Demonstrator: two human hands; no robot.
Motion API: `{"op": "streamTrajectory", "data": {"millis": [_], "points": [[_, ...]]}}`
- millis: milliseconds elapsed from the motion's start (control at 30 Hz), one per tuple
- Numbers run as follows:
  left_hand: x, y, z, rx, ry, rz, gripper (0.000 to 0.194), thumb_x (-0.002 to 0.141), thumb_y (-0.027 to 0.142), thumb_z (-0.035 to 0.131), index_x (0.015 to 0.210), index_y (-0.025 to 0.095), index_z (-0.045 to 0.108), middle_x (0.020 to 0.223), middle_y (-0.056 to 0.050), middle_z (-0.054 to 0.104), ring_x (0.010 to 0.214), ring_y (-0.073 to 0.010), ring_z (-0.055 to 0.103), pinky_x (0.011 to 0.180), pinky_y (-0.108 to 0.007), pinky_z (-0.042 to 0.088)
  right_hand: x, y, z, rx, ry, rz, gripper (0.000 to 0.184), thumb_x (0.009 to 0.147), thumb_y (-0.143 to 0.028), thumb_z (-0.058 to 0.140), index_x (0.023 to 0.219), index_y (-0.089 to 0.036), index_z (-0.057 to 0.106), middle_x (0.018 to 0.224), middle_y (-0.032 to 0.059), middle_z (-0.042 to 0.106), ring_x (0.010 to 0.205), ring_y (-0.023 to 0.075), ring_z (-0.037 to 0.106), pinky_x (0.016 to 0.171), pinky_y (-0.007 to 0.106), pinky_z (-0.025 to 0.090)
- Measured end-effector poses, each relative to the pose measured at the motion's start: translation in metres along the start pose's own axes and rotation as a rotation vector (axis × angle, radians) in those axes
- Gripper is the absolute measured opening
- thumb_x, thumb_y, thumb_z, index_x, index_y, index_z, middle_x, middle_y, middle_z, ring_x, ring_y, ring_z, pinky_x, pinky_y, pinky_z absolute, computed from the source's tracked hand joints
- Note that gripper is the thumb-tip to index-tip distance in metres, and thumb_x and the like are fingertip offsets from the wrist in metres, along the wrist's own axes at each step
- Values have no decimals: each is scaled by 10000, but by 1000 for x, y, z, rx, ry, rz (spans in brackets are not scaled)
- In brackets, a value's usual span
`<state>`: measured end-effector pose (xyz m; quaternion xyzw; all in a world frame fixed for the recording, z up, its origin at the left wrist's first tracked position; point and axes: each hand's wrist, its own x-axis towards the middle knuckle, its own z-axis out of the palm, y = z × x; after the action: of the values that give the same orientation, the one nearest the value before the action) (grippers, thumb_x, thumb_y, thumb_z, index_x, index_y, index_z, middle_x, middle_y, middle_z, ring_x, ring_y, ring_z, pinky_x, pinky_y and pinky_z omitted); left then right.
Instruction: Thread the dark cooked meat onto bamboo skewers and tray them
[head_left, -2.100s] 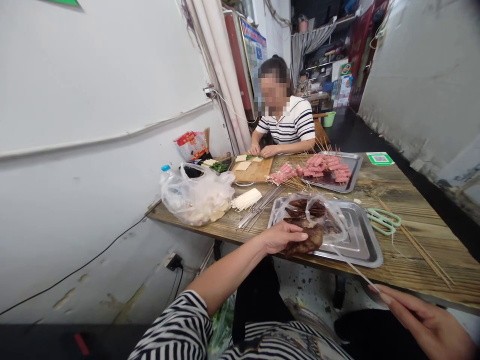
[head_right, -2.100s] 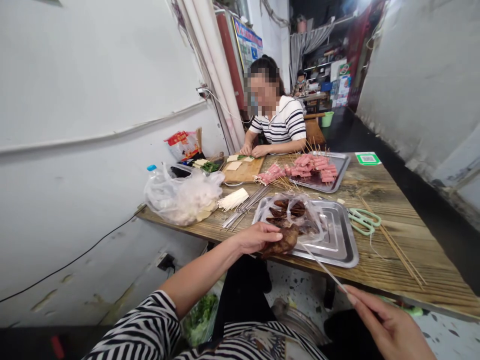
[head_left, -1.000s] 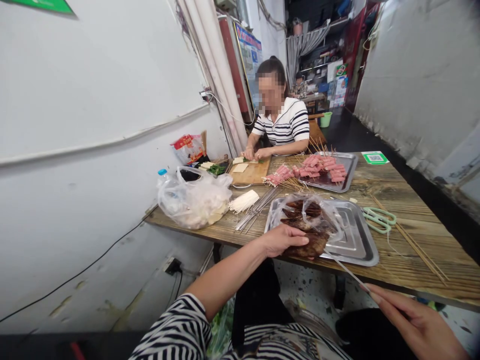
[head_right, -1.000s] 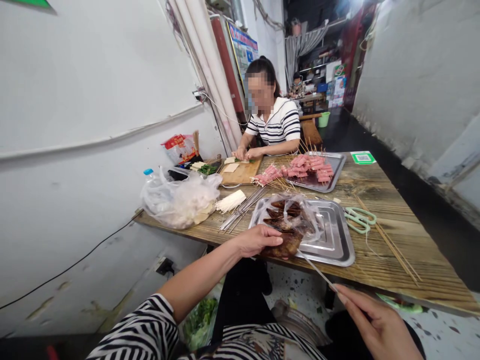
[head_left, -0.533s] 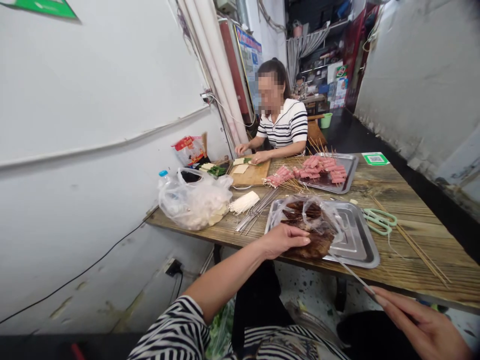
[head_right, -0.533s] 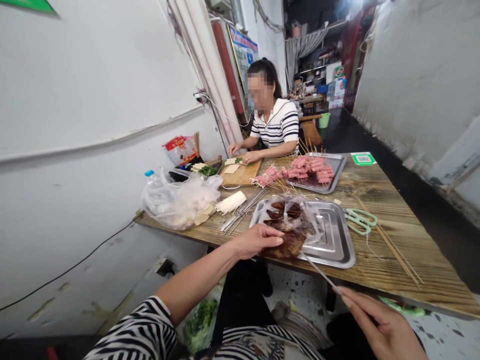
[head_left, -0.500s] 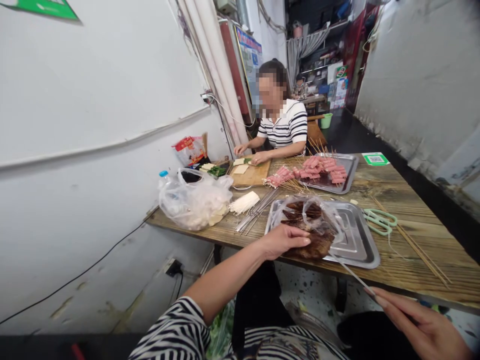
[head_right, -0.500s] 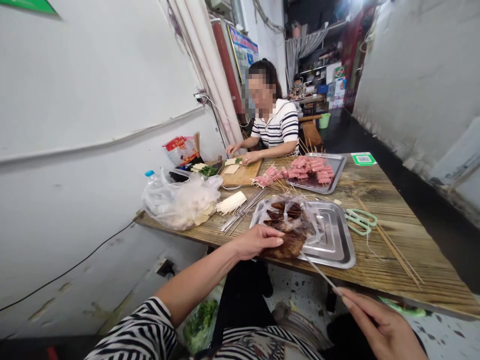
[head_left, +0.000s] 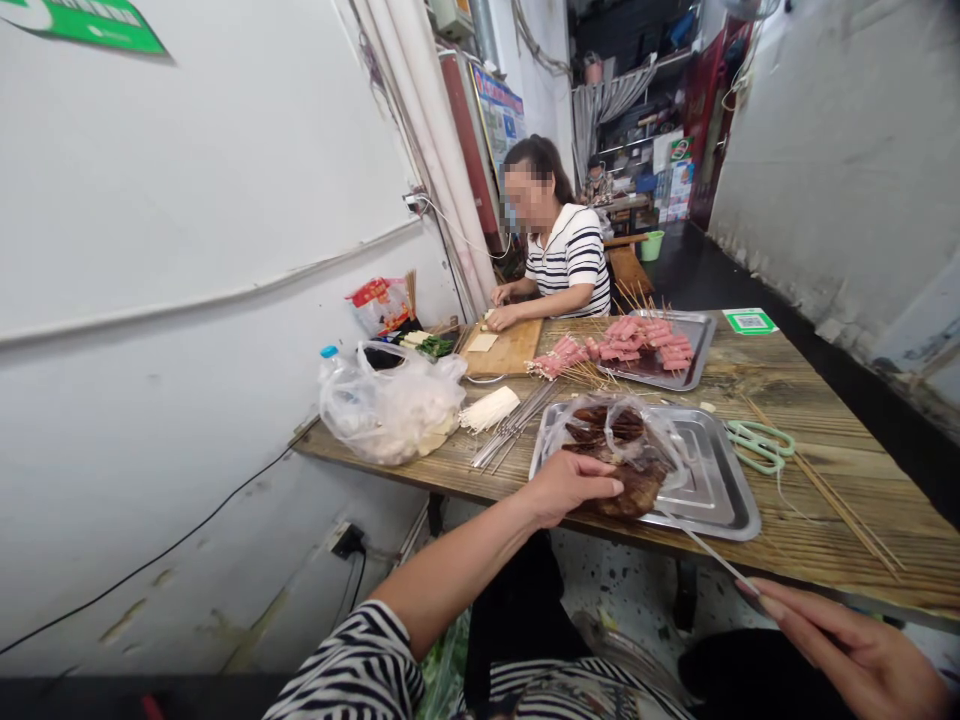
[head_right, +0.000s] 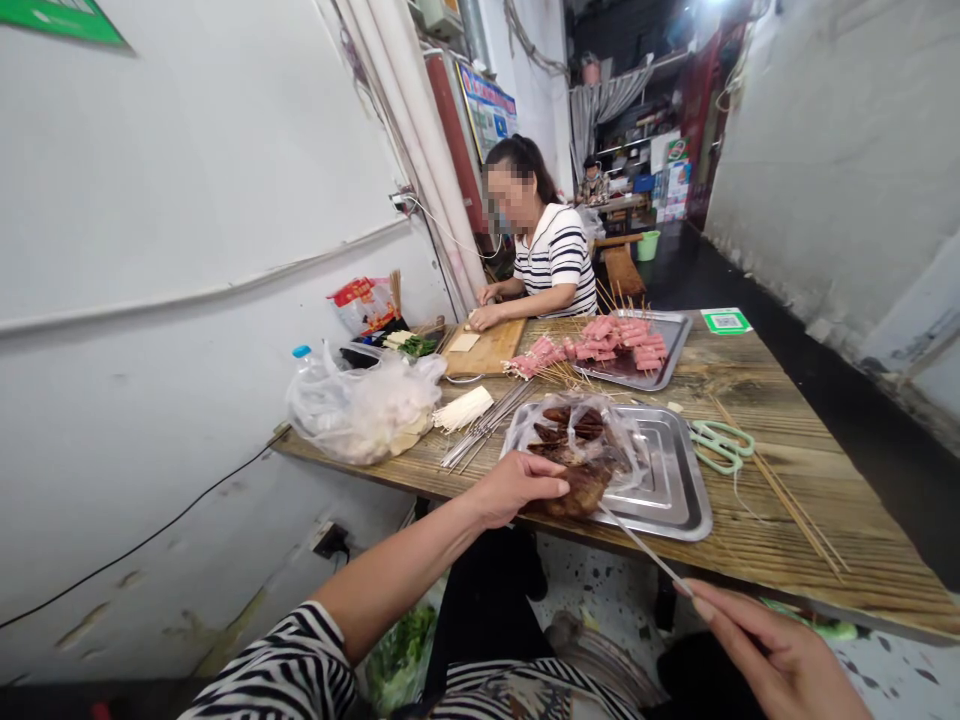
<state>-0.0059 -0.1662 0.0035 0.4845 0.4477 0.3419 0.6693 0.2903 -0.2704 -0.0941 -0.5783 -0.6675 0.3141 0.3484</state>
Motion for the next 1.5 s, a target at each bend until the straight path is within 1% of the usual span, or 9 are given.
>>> {"op": "streamTrajectory", "data": {"millis": [100,300,433,633,800,1033,1100,1233,1500], "points": [[-2,3,-1,-3,-61,-13,465,449,401,881,813,133,775,752,-51,726,669,-131,601,819,-309,466,1,0,-1,7,-6,32,342,777,-520,619,1009,-321,774,1052,-2,747,996,255,693,946,348,477],[0,4,-2,31,-51,41,478,484,434,869,844,134,776,815,-73,742,712,-148,620,879,-335,454,5,-13,3,38,23,47,370,764,-539,615,1008,-312,775,1033,-3,753,979,258,700,956,373,472],[1,4,-4,31,-52,42,485,486,432,867,855,131,775,849,-83,745,751,-161,632,896,-337,451,7,-14,1,36,63,9,340,750,-514,635,988,-321,783,1034,-7,752,979,265,699,944,340,489],[-1,2,-3,47,-45,24,495,481,450,864,851,133,776,810,-73,742,723,-161,631,862,-329,463,7,-7,-3,1,47,-22,283,787,-489,603,969,-371,785,1007,-35,756,942,257,711,924,286,494],[1,3,-1,69,-57,49,487,523,469,840,880,145,775,849,-70,745,771,-169,637,897,-330,449,10,-23,0,41,91,-6,327,727,-504,644,941,-308,796,992,7,757,940,278,708,916,358,495],[6,1,-4,82,-62,55,484,530,462,837,890,144,774,875,-66,744,789,-168,628,887,-316,438,18,-35,5,133,-46,78,359,762,-519,617,970,-279,785,1010,25,747,954,271,702,896,365,513],[8,-2,-3,86,-56,32,499,508,468,844,876,138,774,852,-67,742,762,-161,621,864,-315,445,18,-34,9,116,-8,51,362,759,-507,618,964,-261,787,1004,33,749,944,277,707,881,371,533],[12,-7,0,64,-42,3,528,486,464,858,890,135,770,844,-69,741,771,-159,624,886,-319,438,20,-32,14,10,164,-103,341,756,-438,629,984,-237,782,1029,45,748,953,287,707,906,398,543],[18,-10,-2,8,-7,33,559,483,492,854,906,137,764,912,-76,735,873,-172,624,968,-345,406,23,-42,23,91,113,1,351,769,-469,616,969,-233,783,1002,35,753,943,284,710,902,408,535]]}}
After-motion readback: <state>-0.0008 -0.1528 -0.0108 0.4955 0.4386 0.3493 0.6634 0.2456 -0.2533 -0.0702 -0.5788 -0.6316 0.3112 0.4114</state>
